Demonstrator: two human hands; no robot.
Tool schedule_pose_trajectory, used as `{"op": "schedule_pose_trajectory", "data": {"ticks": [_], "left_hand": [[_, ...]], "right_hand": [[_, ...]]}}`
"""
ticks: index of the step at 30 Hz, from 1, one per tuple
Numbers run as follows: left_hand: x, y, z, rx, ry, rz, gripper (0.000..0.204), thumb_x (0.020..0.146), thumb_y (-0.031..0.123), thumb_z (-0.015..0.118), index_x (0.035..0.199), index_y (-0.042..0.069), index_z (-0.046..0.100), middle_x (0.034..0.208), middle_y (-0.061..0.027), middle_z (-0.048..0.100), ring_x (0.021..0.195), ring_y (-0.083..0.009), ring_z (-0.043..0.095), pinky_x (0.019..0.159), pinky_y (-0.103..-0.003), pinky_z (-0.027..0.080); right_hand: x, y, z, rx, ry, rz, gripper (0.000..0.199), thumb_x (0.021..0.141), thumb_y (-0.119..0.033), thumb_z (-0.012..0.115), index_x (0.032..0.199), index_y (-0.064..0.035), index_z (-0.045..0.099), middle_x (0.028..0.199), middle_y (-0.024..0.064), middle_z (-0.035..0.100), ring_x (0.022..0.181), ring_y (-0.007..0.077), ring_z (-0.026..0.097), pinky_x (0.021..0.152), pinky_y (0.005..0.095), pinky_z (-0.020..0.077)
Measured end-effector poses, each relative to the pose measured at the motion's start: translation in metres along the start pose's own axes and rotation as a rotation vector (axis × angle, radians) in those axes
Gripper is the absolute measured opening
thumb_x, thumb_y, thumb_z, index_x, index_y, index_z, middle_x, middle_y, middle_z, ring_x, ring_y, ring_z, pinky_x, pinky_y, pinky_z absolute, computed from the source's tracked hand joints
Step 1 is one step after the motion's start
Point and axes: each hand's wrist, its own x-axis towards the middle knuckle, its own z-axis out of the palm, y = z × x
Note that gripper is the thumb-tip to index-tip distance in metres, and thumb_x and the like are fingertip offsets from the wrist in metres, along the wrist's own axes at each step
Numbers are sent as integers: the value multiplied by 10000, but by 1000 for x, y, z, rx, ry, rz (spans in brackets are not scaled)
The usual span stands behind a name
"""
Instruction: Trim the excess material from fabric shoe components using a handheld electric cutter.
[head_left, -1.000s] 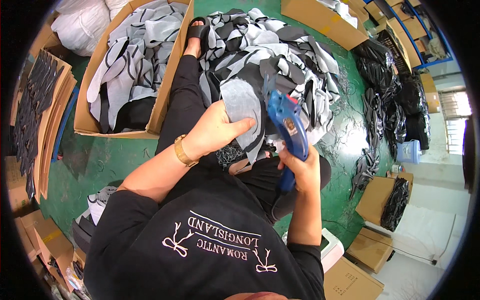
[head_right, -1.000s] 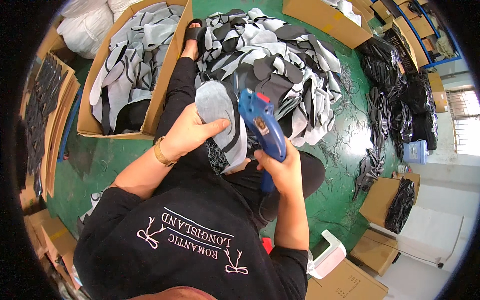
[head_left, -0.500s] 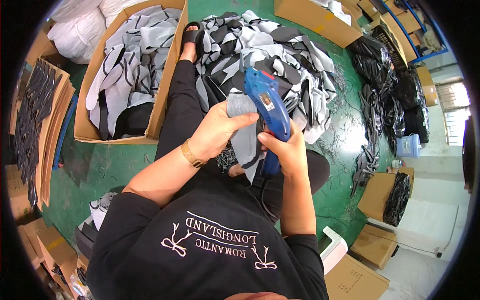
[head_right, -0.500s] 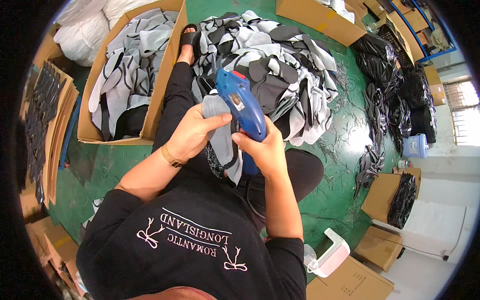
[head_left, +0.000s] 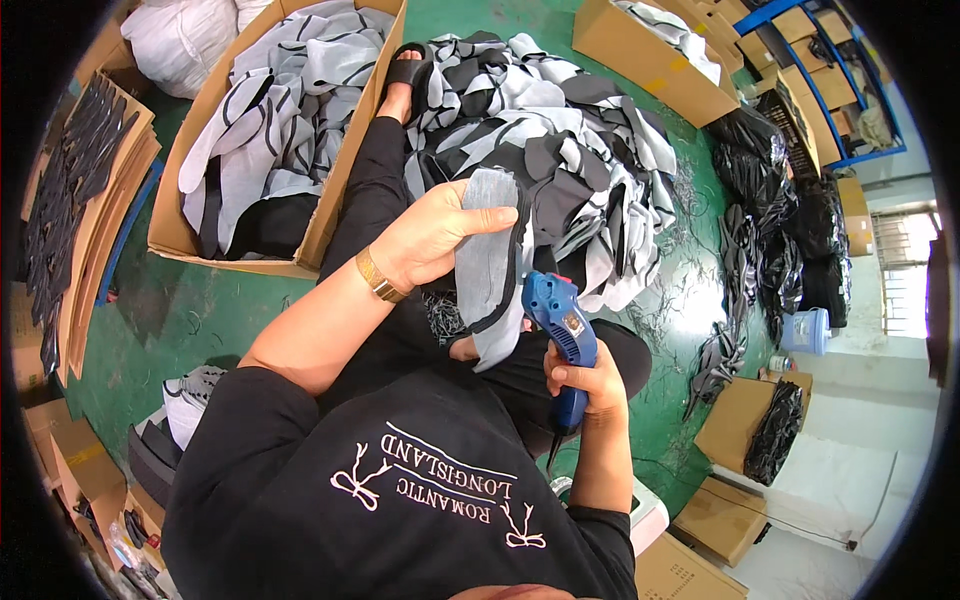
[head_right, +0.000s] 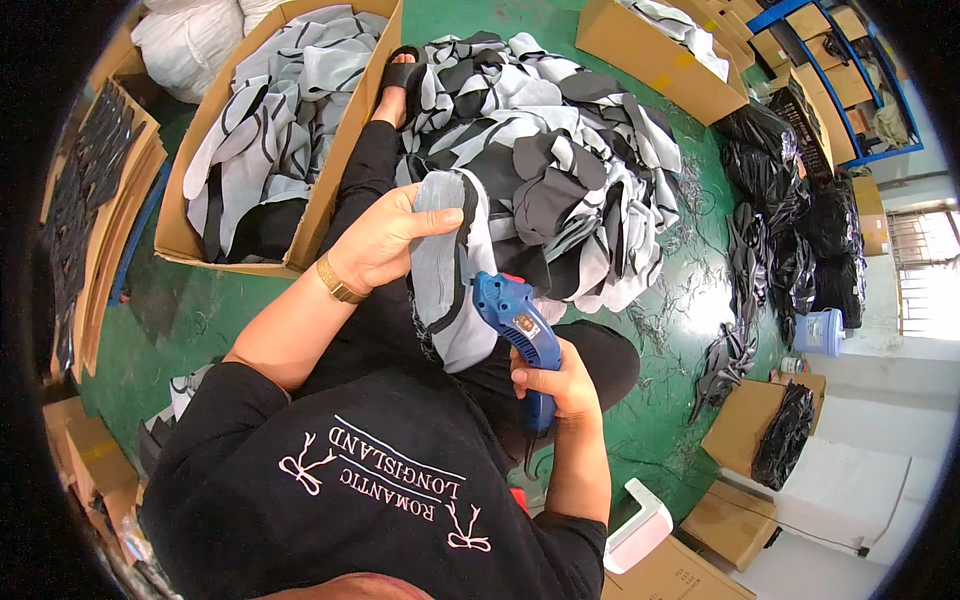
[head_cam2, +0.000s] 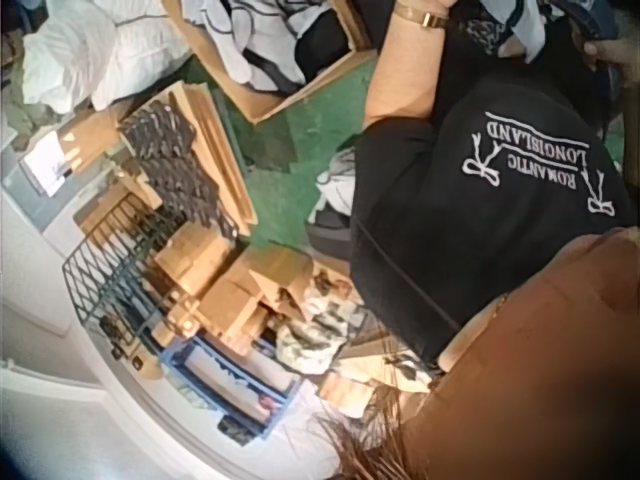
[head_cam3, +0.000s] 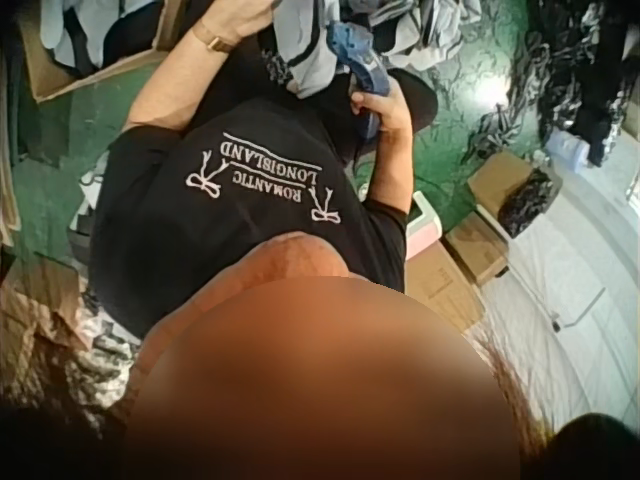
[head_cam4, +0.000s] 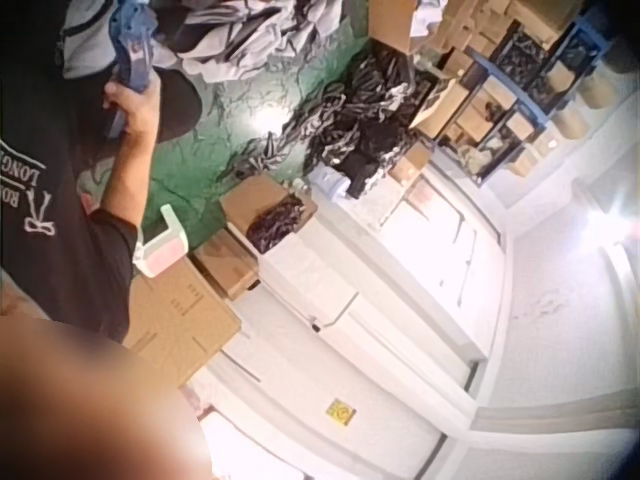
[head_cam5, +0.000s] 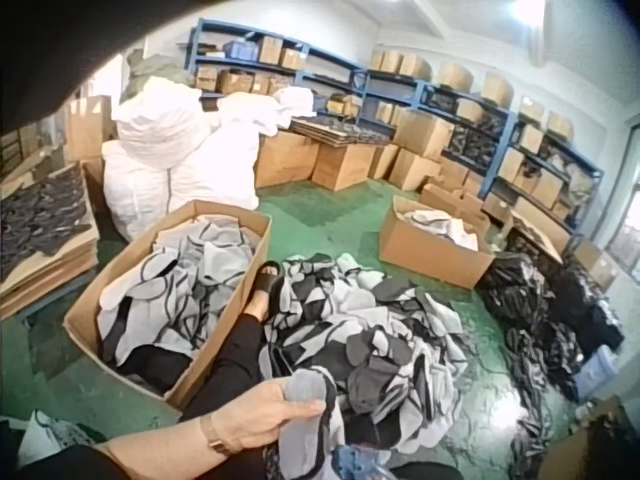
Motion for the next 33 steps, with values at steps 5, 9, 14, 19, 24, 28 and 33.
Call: {"op": "schedule_pose_trajectory", "data": {"ticks": [5,9,14,19,24,28,33], "left_hand": [[1,-1,1,-22,-78,-53,175,845,72,675,1010,44,622,931,-25,661,824,-124,642,755,-287,521],[2,-3,2,-29,-83,-78,182,842,73,679,1013,47,624,936,-14,659,828,-115,635,764,-273,509],[0,-7,7,34,-64,-59,192,838,71,684,1020,52,627,943,-2,655,844,-94,619,775,-257,492],[-2,-7,10,53,-73,-48,198,837,72,687,1022,49,619,943,3,649,851,-91,614,785,-259,489],[-4,-8,12,93,-92,12,261,850,58,660,1099,23,591,1013,-27,647,917,-122,618,850,-281,486],[-5,-8,17,90,-87,2,236,841,74,685,1059,49,599,971,5,636,888,-77,594,822,-257,478],[-6,-6,20,127,-115,10,259,839,62,683,1081,46,592,985,1,637,902,-80,592,839,-258,476]], "right_hand": [[-1,-2,-5,-18,-13,24,352,603,-64,729,886,30,541,648,73,518,516,180,510,479,286,439],[0,-4,-4,-27,-31,30,362,596,-65,726,890,34,540,639,84,520,497,185,503,471,291,437],[0,0,-2,23,-19,7,360,596,-65,721,895,27,542,635,85,517,497,189,506,468,289,436],[0,1,3,65,-14,0,361,600,-82,727,891,18,539,629,79,507,502,187,506,463,282,431],[1,2,9,133,-25,1,326,615,-121,736,832,-6,522,606,53,474,514,174,485,445,279,416],[6,6,12,205,-59,-5,333,622,-133,738,831,-13,509,590,39,448,513,157,458,430,274,401],[14,7,16,387,-144,-24,335,642,-141,730,841,-15,491,601,23,404,534,135,423,420,260,374]]}}
